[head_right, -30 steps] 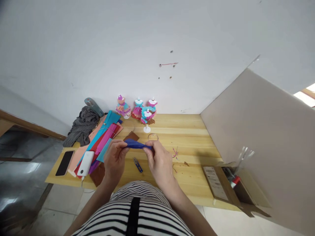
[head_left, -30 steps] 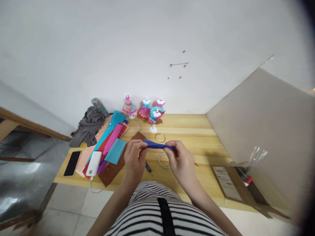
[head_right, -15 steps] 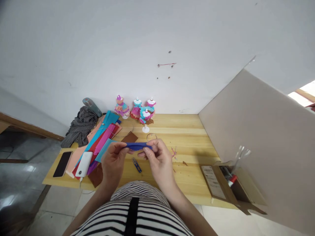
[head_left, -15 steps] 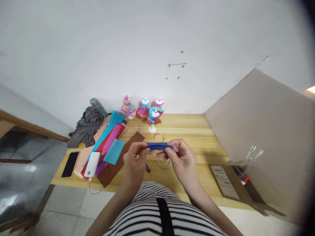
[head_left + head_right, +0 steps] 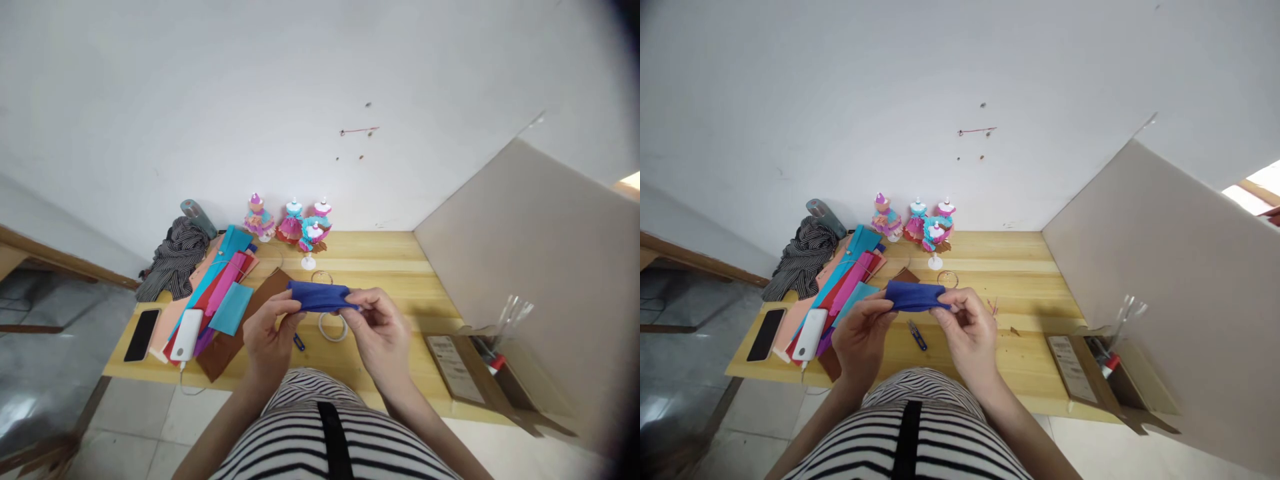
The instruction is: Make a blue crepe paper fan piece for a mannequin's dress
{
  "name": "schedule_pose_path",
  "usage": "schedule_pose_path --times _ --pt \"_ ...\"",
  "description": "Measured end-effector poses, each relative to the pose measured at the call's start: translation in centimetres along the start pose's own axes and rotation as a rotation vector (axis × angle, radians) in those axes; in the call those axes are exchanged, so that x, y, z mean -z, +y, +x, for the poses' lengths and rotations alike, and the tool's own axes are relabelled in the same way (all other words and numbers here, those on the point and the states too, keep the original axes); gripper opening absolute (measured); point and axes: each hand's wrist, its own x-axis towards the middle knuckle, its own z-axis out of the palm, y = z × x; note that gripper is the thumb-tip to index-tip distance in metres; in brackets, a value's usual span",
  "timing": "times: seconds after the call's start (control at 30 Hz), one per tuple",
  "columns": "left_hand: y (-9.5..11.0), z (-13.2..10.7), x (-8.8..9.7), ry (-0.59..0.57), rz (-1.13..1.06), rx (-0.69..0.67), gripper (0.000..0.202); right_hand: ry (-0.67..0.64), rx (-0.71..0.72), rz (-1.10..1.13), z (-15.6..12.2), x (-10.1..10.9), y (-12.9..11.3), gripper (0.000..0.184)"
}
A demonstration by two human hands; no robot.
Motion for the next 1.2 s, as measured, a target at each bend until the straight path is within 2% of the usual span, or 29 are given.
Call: schedule_pose_path --times 0.13,0.2,0.27,0.37,0.5,0.67,0.8,1.0,1.2 --pt "-0.1 -0.1 0.1 0.004 0.022 0.007 0.007 -0.143 -0.140 0.113 0.0 0.0 -0.6 0.011" --pt "-0.1 -0.1 0.1 0.010 0.017 0.016 0.007 -0.174 -0.179 0.142 -0.1 0.0 -0.7 0.013" --pt "0.1 0.0 0.1 0.018 0.017 0.025 0.007 -0.159 -0.153 0.138 -0.1 0.0 -0.7 0.011" --pt "0.4 0.0 0.1 0.023 0.044 0.055 0.006 -0.082 -0.038 0.064 0.1 0.2 -0.6 0.008" --pt "0.7 0.0 0.2 -0.014 0.049 0.107 0.002 -0.045 0.059 -0.003 0.3 0.5 -0.5 0.008" --pt "0.6 0.1 0.3 -0.060 0.032 0.109 0.001 -0.027 0.016 -0.028 0.3 0.7 -0.4 0.006" --pt "0.7 0.2 0.3 -0.062 0.033 0.063 0.002 -0.083 -0.070 0.036 0.2 0.8 -0.5 0.006" --pt "0.6 0.3 0.5 -0.069 0.025 0.020 0.004 -0.053 0.048 0.039 0.5 1.0 -0.8 0.012" --pt "0.6 0.4 0.5 -0.078 -0.094 0.001 0.011 -0.069 0.067 0.060 0.5 1.0 -1.2 0.015"
